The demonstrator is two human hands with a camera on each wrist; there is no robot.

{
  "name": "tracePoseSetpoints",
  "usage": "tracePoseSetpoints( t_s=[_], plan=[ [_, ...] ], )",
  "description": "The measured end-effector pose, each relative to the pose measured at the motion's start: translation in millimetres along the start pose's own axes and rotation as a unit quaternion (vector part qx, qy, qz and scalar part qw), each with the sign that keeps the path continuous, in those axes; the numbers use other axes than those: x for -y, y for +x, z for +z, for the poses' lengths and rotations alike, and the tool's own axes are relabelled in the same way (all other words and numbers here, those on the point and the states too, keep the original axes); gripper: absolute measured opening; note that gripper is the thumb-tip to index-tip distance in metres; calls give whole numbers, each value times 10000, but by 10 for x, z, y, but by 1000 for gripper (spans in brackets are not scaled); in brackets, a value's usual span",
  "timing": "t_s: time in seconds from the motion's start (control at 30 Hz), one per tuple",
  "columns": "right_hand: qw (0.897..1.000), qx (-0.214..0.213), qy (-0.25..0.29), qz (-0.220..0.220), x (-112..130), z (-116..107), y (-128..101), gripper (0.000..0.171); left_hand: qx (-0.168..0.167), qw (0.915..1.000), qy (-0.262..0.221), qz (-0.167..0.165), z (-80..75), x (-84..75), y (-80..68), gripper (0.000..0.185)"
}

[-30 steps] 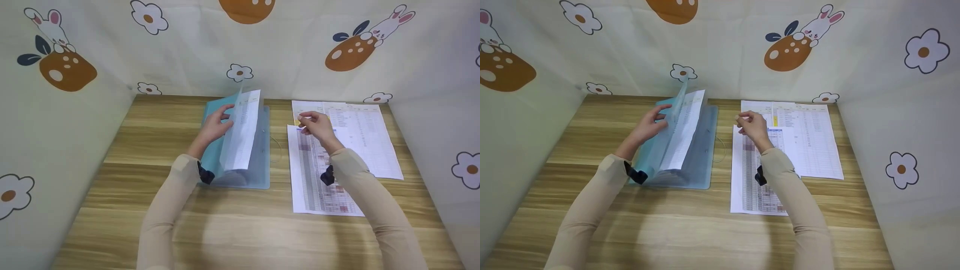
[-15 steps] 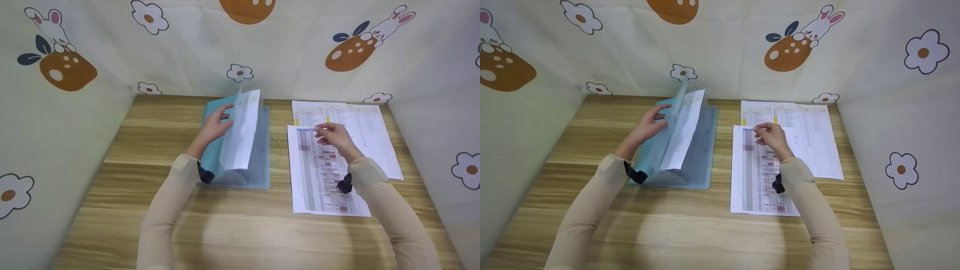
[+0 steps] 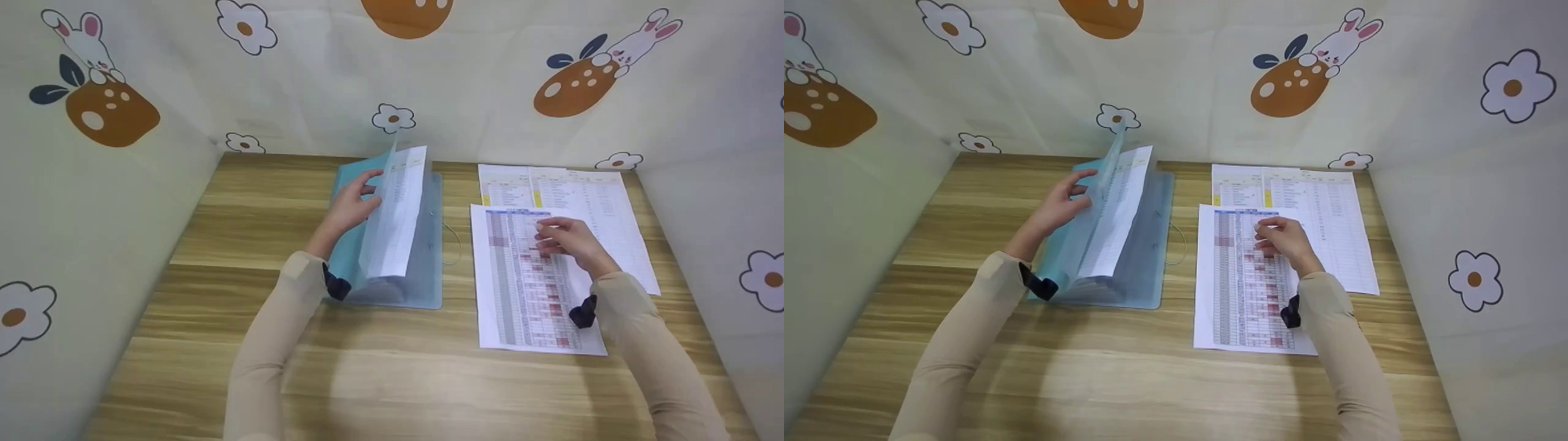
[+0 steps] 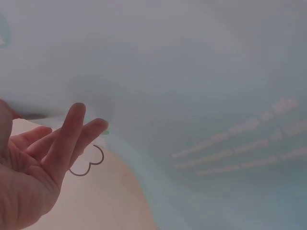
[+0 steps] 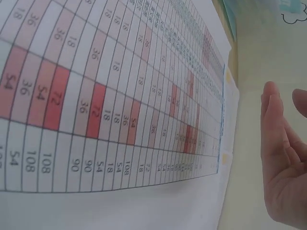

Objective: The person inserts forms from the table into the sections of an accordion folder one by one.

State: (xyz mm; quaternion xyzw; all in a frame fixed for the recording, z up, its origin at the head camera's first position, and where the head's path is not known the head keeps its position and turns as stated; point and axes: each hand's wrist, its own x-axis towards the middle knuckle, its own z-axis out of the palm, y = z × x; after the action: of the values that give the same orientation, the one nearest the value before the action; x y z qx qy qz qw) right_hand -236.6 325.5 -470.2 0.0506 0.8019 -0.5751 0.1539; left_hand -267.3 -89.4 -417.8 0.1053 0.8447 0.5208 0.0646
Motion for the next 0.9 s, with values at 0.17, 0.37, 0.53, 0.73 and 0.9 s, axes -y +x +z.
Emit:
tracePoseSetpoints(
  t_s=[0.17, 0.37, 0.53, 0.73, 0.9],
  plan=[
    [9998, -45, 62, 169, -118, -125, -51, 54, 69, 9999, -15, -99, 0, -5, -1, 49],
    [9985, -190, 183, 472, -242, -283, -112, 56, 75, 9999, -5, -97, 0, 0, -4, 49],
    [9971, -298, 404, 580, -362, -422, -158, 58, 64, 9999, -22, -140, -1, 4, -12, 49],
    [9939, -518, 314, 927, -551, -582, -153, 61, 72, 9998, -130, -134, -3, 5, -14, 49],
    [9927, -539, -172, 1064, -588, -619, -199, 68, -23, 10000, -70, -27, 1, 8, -2, 50]
  ],
)
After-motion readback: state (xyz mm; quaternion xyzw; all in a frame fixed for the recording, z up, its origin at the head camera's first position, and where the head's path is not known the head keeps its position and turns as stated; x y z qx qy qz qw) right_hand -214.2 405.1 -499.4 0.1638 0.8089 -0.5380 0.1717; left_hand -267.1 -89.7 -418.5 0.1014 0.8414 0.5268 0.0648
